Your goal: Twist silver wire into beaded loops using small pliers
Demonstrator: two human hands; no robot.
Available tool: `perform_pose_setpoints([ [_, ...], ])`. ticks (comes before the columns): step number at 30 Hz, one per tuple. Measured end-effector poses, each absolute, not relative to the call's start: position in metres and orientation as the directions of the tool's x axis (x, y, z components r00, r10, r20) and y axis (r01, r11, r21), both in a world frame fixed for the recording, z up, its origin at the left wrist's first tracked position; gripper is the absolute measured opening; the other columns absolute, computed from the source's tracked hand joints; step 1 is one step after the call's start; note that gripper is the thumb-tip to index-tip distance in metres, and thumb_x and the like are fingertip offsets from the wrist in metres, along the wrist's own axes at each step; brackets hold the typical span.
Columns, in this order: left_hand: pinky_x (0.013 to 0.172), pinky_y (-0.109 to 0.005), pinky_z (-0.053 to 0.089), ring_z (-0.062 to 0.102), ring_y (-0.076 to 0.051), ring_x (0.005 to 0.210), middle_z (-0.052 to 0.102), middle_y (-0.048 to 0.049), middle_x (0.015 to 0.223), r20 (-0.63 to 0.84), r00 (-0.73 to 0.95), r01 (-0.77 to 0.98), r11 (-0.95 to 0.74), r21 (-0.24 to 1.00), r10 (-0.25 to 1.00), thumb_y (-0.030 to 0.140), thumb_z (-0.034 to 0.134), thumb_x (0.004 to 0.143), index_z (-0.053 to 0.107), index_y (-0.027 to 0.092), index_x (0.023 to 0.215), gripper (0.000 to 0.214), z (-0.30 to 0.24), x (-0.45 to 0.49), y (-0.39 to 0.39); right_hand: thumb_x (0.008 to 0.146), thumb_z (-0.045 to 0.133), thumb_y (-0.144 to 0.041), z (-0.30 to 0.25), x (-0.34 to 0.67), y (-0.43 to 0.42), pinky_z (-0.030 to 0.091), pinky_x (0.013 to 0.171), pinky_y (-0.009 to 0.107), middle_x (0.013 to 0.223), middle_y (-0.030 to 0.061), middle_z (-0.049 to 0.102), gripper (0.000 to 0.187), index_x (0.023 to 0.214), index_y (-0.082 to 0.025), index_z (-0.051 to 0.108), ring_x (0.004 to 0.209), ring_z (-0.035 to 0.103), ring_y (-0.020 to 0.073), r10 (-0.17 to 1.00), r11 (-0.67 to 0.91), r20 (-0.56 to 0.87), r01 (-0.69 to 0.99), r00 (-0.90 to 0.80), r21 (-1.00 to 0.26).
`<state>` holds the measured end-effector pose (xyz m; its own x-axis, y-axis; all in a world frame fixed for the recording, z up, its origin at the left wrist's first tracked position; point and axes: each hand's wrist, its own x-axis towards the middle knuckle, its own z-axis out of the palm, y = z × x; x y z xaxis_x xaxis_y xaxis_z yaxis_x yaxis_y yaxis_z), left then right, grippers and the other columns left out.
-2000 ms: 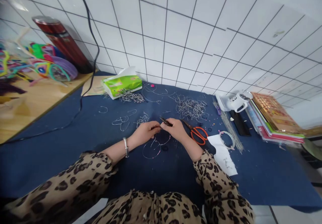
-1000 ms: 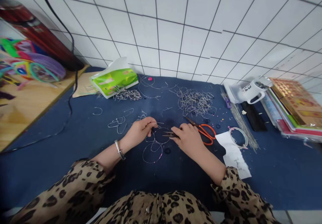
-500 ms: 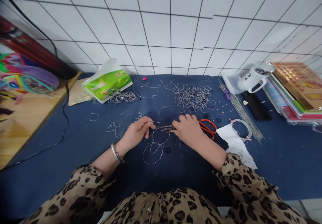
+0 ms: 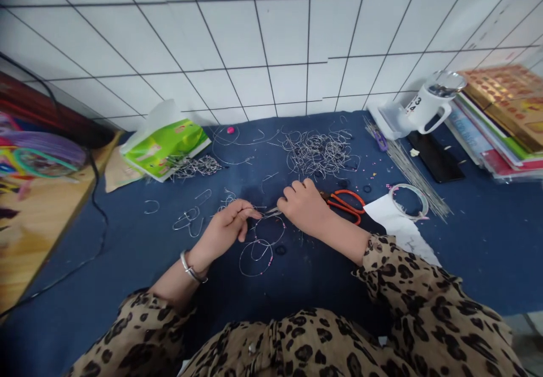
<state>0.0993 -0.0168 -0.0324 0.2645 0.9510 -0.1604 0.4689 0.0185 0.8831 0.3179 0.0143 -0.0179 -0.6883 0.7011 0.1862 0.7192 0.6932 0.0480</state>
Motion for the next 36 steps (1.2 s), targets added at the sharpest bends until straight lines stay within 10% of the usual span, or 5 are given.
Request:
perform_pose_setpoints([
  [29, 0.042, -0.018, 0.033, 0.043, -0.007, 0.039, 0.049, 0.0053, 0.045, -0.248, 0.318, 0.377, 0.118, 0.919, 0.915, 0.032, 0.042, 0.090, 0.056, 0.017, 0.091, 0.021, -0.026, 0.107, -0.017, 0.087, 0.041, -0.012, -0.021, 0.327, 0.007, 0.019, 0.064, 0.033, 0.069, 0.0040, 0.054, 0.022, 0.079, -0.016, 0.061, 0.072, 0.038, 0.0167, 0.676, 0.715, 0.206, 0.698, -0.708, 0.051],
  [36, 0.044, -0.018, 0.038, 0.048, -0.004, 0.041, 0.067, -0.0022, 0.086, -0.215, 0.280, 0.304, 0.126, 0.944, 0.936, 0.026, 0.049, 0.085, 0.053, 0.018, 0.092, 0.011, -0.038, 0.108, -0.017, 0.087, 0.042, -0.015, -0.022, 0.325, 0.004, 0.020, 0.063, 0.032, 0.071, 0.0046, 0.058, 0.022, 0.075, -0.016, 0.060, 0.071, 0.040, 0.0160, 0.709, 0.694, 0.160, 0.720, -0.687, 0.017],
])
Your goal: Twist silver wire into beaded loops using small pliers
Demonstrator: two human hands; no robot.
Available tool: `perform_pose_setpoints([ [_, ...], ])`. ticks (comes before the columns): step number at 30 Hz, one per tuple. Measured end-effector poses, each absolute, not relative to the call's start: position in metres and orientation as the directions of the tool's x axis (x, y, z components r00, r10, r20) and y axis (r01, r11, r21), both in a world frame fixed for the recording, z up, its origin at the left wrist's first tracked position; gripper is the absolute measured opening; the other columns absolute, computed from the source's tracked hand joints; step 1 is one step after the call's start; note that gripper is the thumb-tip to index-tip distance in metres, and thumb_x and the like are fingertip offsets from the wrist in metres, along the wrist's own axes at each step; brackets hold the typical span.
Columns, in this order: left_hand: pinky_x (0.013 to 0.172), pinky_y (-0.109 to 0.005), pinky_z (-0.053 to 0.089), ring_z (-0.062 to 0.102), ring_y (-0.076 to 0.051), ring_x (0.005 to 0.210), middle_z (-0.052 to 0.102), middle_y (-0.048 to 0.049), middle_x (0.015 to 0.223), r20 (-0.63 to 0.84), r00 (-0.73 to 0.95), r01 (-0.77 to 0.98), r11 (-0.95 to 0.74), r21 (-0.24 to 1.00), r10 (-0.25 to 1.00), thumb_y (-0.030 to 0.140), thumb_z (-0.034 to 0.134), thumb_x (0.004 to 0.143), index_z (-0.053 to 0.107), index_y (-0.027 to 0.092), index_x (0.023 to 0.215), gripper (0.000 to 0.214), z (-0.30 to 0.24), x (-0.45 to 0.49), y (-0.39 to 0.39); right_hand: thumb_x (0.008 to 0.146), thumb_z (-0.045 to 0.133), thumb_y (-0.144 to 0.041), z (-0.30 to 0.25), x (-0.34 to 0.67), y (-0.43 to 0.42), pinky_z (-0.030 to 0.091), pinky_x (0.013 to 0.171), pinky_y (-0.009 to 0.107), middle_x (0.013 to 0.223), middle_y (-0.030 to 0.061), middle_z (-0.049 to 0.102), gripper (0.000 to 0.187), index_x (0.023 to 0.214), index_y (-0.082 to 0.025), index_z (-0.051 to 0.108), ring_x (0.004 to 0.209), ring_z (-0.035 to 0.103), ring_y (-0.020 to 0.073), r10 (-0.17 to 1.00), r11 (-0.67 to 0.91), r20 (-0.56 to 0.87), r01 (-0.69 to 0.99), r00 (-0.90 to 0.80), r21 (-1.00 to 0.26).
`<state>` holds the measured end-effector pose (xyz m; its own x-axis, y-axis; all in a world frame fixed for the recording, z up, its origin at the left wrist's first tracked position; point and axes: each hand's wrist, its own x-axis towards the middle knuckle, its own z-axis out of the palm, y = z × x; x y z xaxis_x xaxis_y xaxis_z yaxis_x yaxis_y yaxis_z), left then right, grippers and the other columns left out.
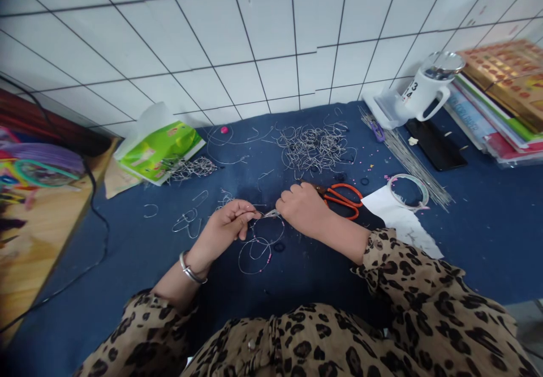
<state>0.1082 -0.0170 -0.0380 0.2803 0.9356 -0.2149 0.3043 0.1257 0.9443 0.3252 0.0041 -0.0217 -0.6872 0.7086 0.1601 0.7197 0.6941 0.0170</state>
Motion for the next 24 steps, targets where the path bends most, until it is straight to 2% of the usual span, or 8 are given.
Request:
perform_pose_setpoints([
  [10, 0.047, -0.018, 0.039, 0.050, -0.005, 0.044, 0.066, 0.0001, 0.077, -0.165, 0.205, 0.348, 0.085, 0.933, 0.965, 0.024, 0.050, 0.084, 0.052, 0.018, 0.093, 0.012, -0.045, 0.112, -0.019, 0.083, 0.046, -0.017, -0.016, 0.318, -0.003, 0.022, 0.060, 0.030, 0.074, 0.0070, 0.060, 0.017, 0.076, -0.015, 0.061, 0.071, 0.047, 0.0172, 0.746, 0.666, 0.048, 0.745, -0.664, -0.035],
  [18, 0.047, -0.018, 0.038, 0.049, -0.006, 0.044, 0.064, 0.0018, 0.070, -0.122, 0.199, 0.489, 0.009, 0.872, 0.972, 0.024, 0.049, 0.084, 0.054, 0.019, 0.090, 0.009, -0.042, 0.111, -0.020, 0.077, 0.052, -0.016, -0.009, 0.311, -0.004, 0.023, 0.057, 0.029, 0.073, 0.0071, 0.062, 0.010, 0.076, -0.016, 0.062, 0.069, 0.051, 0.0192, 0.772, 0.633, -0.038, 0.773, -0.634, -0.040],
  [24, 0.050, -0.019, 0.042, 0.051, -0.006, 0.045, 0.064, 0.0015, 0.077, -0.109, 0.268, 0.431, -0.018, 0.902, 0.957, 0.024, 0.048, 0.085, 0.052, 0.020, 0.100, 0.016, -0.040, 0.106, -0.020, 0.079, 0.049, -0.016, -0.006, 0.310, -0.006, 0.025, 0.058, 0.030, 0.075, 0.0075, 0.062, 0.012, 0.076, -0.016, 0.061, 0.071, 0.052, 0.0204, 0.792, 0.609, -0.038, 0.793, -0.610, -0.026],
])
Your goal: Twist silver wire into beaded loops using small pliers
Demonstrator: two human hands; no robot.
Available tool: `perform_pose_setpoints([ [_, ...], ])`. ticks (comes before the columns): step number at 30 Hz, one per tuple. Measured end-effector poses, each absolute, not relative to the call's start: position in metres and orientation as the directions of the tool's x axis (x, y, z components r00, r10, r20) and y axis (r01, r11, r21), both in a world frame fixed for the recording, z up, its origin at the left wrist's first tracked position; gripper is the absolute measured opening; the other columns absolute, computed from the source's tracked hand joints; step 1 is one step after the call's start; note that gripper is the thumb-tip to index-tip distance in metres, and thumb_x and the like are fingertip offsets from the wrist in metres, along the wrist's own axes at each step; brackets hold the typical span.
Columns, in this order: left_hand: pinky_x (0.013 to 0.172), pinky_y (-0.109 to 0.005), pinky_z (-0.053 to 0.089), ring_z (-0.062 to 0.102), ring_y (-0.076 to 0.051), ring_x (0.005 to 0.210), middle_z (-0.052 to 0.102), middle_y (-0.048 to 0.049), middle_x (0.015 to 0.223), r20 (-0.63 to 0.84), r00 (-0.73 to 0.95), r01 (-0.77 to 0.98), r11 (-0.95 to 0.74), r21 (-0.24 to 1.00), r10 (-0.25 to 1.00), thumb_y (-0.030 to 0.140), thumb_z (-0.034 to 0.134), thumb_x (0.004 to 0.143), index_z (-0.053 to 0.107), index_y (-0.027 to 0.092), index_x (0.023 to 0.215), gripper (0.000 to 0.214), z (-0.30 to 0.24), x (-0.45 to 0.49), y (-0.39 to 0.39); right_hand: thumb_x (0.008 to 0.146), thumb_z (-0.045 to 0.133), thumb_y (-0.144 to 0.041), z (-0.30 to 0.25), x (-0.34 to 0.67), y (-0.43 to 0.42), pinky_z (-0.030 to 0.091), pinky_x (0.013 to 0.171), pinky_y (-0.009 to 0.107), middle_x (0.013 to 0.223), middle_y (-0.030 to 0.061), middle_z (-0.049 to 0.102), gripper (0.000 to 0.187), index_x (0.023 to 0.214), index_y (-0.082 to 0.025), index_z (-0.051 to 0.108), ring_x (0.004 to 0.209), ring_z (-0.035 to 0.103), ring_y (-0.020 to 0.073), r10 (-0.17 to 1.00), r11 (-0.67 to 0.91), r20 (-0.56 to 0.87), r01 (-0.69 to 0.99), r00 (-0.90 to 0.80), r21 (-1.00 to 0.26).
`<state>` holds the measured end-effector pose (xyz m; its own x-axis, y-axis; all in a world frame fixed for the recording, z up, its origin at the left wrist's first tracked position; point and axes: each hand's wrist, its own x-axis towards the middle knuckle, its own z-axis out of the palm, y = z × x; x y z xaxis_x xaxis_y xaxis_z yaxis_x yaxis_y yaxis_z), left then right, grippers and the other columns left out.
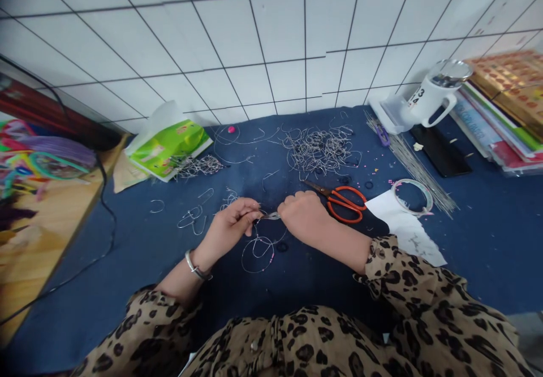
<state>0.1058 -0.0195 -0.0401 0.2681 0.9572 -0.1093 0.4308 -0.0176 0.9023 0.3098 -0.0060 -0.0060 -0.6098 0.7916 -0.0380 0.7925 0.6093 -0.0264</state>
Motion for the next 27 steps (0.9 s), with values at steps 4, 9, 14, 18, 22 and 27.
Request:
perform_pose_setpoints([
  [4, 0.050, -0.019, 0.042, 0.050, -0.006, 0.045, 0.064, 0.0016, 0.080, -0.107, 0.280, 0.423, -0.022, 0.906, 0.954, 0.022, 0.049, 0.084, 0.052, 0.022, 0.107, 0.023, -0.042, 0.106, -0.020, 0.080, 0.048, -0.015, -0.007, 0.310, -0.008, 0.025, 0.059, 0.030, 0.075, 0.0082, 0.062, 0.013, 0.078, -0.015, 0.061, 0.073, 0.052, 0.0201, 0.788, 0.615, -0.018, 0.788, -0.615, -0.023],
  [9, 0.051, -0.019, 0.043, 0.051, -0.007, 0.049, 0.065, 0.0004, 0.079, -0.071, 0.248, 0.480, -0.059, 0.875, 0.966, 0.020, 0.049, 0.084, 0.054, 0.020, 0.103, 0.020, -0.042, 0.110, -0.022, 0.080, 0.047, -0.014, -0.009, 0.309, -0.009, 0.026, 0.059, 0.030, 0.075, 0.0086, 0.062, 0.014, 0.078, -0.014, 0.061, 0.073, 0.052, 0.0201, 0.786, 0.617, -0.025, 0.786, -0.618, -0.020],
  [14, 0.061, -0.022, 0.047, 0.061, -0.011, 0.066, 0.067, -0.0020, 0.085, 0.008, 0.274, 0.564, -0.168, 0.809, 0.962, 0.019, 0.049, 0.084, 0.057, 0.020, 0.101, 0.019, -0.040, 0.111, -0.023, 0.078, 0.050, -0.013, -0.004, 0.306, -0.007, 0.027, 0.057, 0.029, 0.074, 0.0088, 0.063, 0.013, 0.076, -0.014, 0.062, 0.070, 0.054, 0.0206, 0.785, 0.616, -0.072, 0.788, -0.615, -0.016],
  [18, 0.070, -0.024, 0.047, 0.062, -0.013, 0.075, 0.067, -0.0018, 0.089, 0.084, 0.314, 0.608, -0.268, 0.747, 0.946, 0.017, 0.048, 0.084, 0.059, 0.021, 0.097, 0.018, -0.038, 0.112, -0.023, 0.076, 0.051, -0.013, 0.001, 0.304, -0.006, 0.029, 0.056, 0.029, 0.074, 0.0083, 0.064, 0.013, 0.075, -0.015, 0.064, 0.069, 0.055, 0.0217, 0.791, 0.604, -0.111, 0.797, -0.602, -0.019],
  [22, 0.070, -0.024, 0.047, 0.061, -0.013, 0.075, 0.067, -0.0016, 0.088, 0.096, 0.336, 0.618, -0.297, 0.728, 0.937, 0.017, 0.048, 0.084, 0.060, 0.021, 0.095, 0.017, -0.038, 0.115, -0.024, 0.076, 0.054, -0.015, 0.001, 0.304, -0.006, 0.028, 0.056, 0.029, 0.074, 0.0080, 0.064, 0.011, 0.075, -0.016, 0.064, 0.070, 0.056, 0.0215, 0.801, 0.587, -0.133, 0.809, -0.584, -0.025],
  [27, 0.051, -0.020, 0.043, 0.052, -0.007, 0.049, 0.066, -0.0008, 0.083, -0.026, 0.239, 0.514, -0.104, 0.851, 0.971, 0.023, 0.049, 0.084, 0.056, 0.020, 0.099, 0.016, -0.040, 0.112, -0.023, 0.079, 0.051, -0.018, -0.004, 0.309, -0.006, 0.027, 0.060, 0.030, 0.076, 0.0075, 0.063, 0.012, 0.078, -0.016, 0.064, 0.073, 0.053, 0.0207, 0.804, 0.591, -0.071, 0.806, -0.591, -0.017],
])
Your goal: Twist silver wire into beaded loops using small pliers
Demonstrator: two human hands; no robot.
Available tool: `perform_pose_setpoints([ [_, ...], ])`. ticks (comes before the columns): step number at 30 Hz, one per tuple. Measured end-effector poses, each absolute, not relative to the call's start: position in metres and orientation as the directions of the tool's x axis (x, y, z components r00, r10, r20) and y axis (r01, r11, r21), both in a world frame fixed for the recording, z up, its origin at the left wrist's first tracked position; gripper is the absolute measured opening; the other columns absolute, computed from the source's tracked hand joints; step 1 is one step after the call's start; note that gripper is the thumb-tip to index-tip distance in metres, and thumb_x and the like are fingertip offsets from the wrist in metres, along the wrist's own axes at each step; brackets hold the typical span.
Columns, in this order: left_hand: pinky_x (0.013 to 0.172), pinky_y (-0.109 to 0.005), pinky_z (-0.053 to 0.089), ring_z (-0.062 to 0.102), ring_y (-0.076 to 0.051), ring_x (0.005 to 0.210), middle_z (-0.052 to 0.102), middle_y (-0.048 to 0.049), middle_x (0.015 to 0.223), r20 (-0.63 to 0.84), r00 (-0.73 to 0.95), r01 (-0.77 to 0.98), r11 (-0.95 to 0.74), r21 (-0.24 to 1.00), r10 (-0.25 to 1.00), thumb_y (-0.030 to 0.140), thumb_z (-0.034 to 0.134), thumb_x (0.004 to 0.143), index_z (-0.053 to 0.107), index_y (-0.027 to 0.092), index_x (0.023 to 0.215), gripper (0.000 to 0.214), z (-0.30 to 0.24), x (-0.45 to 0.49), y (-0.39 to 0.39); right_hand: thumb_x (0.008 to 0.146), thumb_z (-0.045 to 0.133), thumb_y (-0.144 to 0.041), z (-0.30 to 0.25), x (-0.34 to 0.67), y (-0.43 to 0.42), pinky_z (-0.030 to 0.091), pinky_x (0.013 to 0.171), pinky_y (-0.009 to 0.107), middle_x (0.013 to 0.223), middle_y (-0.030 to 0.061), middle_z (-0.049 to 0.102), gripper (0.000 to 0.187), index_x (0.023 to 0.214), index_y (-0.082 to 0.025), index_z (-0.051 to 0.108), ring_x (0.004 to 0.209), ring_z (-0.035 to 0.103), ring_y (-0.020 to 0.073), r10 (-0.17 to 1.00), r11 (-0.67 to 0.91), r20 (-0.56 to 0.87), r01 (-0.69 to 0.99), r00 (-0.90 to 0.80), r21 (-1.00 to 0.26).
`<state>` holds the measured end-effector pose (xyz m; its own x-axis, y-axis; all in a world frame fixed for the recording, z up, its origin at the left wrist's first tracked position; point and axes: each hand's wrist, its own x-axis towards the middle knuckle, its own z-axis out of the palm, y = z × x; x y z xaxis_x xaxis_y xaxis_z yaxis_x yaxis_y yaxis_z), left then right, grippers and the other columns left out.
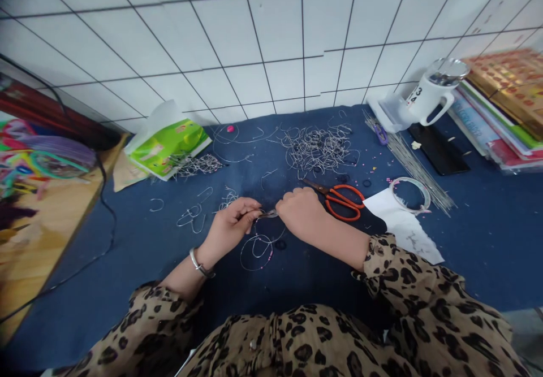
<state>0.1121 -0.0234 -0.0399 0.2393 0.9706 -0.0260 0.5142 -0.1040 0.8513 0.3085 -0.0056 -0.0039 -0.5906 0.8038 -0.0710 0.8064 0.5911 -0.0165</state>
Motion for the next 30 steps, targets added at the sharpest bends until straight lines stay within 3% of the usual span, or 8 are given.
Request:
perform_pose_setpoints([
  [7, 0.049, -0.019, 0.041, 0.048, -0.005, 0.045, 0.065, 0.0003, 0.079, -0.037, 0.226, 0.429, -0.065, 0.901, 0.973, 0.025, 0.050, 0.085, 0.056, 0.019, 0.096, 0.014, -0.0409, 0.1083, -0.0200, 0.083, 0.045, -0.017, -0.0094, 0.3194, -0.0003, 0.022, 0.064, 0.033, 0.074, 0.0072, 0.058, 0.017, 0.078, -0.015, 0.060, 0.074, 0.043, 0.0184, 0.753, 0.649, 0.113, 0.760, -0.648, 0.026],
  [12, 0.048, -0.019, 0.038, 0.047, -0.006, 0.044, 0.056, 0.0034, 0.060, -0.024, 0.235, 0.438, -0.084, 0.895, 0.972, 0.028, 0.049, 0.086, 0.059, 0.020, 0.091, 0.014, -0.0385, 0.1081, -0.0204, 0.085, 0.041, -0.014, -0.0119, 0.3173, -0.0005, 0.021, 0.065, 0.034, 0.073, 0.0067, 0.056, 0.019, 0.081, -0.014, 0.060, 0.073, 0.039, 0.0183, 0.725, 0.666, 0.173, 0.743, -0.666, 0.070],
  [25, 0.053, -0.021, 0.042, 0.051, -0.008, 0.046, 0.061, 0.0012, 0.062, -0.040, 0.226, 0.356, -0.045, 0.933, 0.973, 0.032, 0.053, 0.084, 0.064, 0.019, 0.090, 0.019, -0.0397, 0.1086, -0.0219, 0.082, 0.045, -0.014, -0.0128, 0.3162, -0.0038, 0.022, 0.069, 0.034, 0.077, 0.0079, 0.057, 0.017, 0.083, -0.015, 0.062, 0.079, 0.041, 0.0207, 0.787, 0.606, 0.139, 0.796, -0.601, 0.014],
  [30, 0.053, -0.021, 0.043, 0.054, -0.010, 0.048, 0.056, 0.0025, 0.052, -0.099, 0.231, 0.353, 0.012, 0.936, 0.968, 0.033, 0.053, 0.083, 0.064, 0.019, 0.091, 0.020, -0.0394, 0.1088, -0.0231, 0.081, 0.046, -0.015, -0.0145, 0.3169, -0.0034, 0.022, 0.068, 0.034, 0.078, 0.0072, 0.058, 0.016, 0.080, -0.016, 0.062, 0.079, 0.042, 0.0197, 0.785, 0.614, 0.109, 0.789, -0.610, -0.008],
])
